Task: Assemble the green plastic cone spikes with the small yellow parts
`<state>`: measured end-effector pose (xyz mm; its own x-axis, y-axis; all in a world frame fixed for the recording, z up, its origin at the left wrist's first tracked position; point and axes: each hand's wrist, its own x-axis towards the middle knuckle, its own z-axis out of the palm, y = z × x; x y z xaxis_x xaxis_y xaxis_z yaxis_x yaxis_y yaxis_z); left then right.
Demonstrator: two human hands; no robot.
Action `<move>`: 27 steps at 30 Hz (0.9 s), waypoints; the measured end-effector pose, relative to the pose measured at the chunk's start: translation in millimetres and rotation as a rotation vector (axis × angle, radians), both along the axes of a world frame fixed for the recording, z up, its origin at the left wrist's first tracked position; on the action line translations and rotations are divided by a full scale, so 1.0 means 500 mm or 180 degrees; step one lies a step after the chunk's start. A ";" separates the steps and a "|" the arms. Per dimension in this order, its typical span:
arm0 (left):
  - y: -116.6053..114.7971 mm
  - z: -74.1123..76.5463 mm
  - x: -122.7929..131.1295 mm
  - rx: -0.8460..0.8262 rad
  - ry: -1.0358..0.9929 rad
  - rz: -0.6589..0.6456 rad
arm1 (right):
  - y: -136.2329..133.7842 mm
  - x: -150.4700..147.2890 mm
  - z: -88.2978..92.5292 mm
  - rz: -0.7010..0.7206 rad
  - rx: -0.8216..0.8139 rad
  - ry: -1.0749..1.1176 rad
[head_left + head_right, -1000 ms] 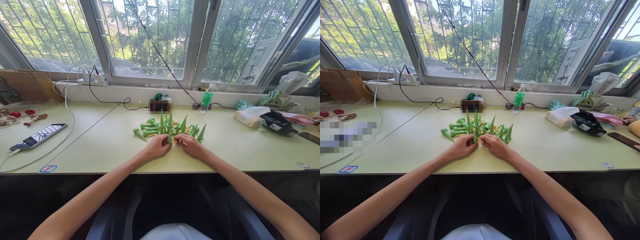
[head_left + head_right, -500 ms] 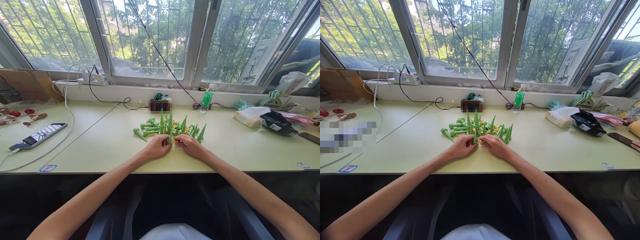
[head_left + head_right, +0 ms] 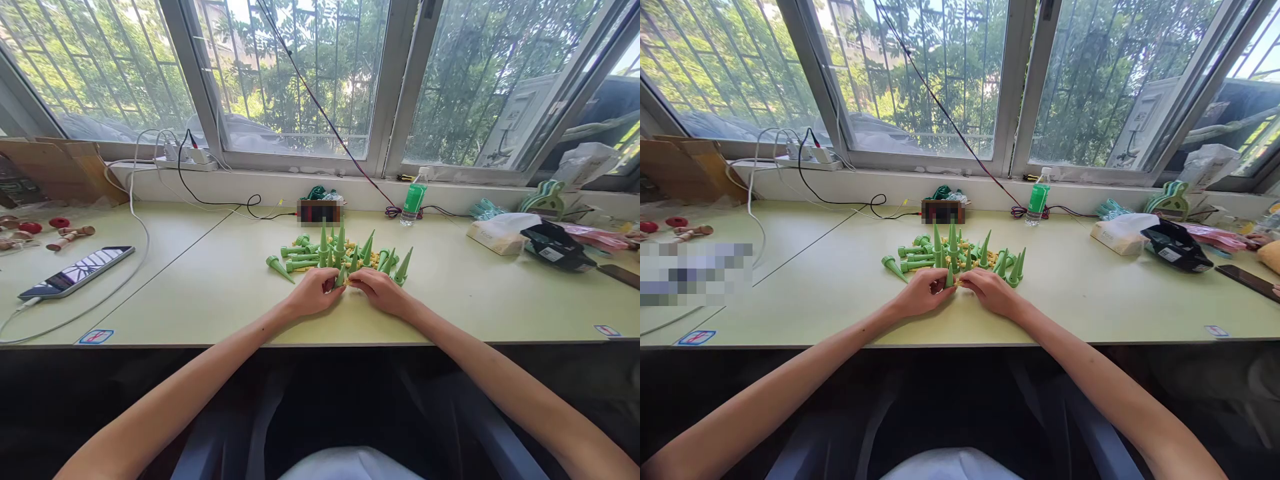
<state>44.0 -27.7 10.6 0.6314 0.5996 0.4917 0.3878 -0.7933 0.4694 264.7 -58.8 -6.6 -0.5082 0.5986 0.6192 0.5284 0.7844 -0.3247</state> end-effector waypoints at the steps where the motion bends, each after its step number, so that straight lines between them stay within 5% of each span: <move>1: 0.000 0.000 0.000 0.0016 -0.0012 -0.0006 | 0.000 0.000 0.000 0.0007 -0.0009 -0.0005; 27: -0.001 -0.003 -0.001 0.0222 -0.0174 -0.0114 | -0.003 -0.002 0.002 -0.0169 -0.0067 -0.0017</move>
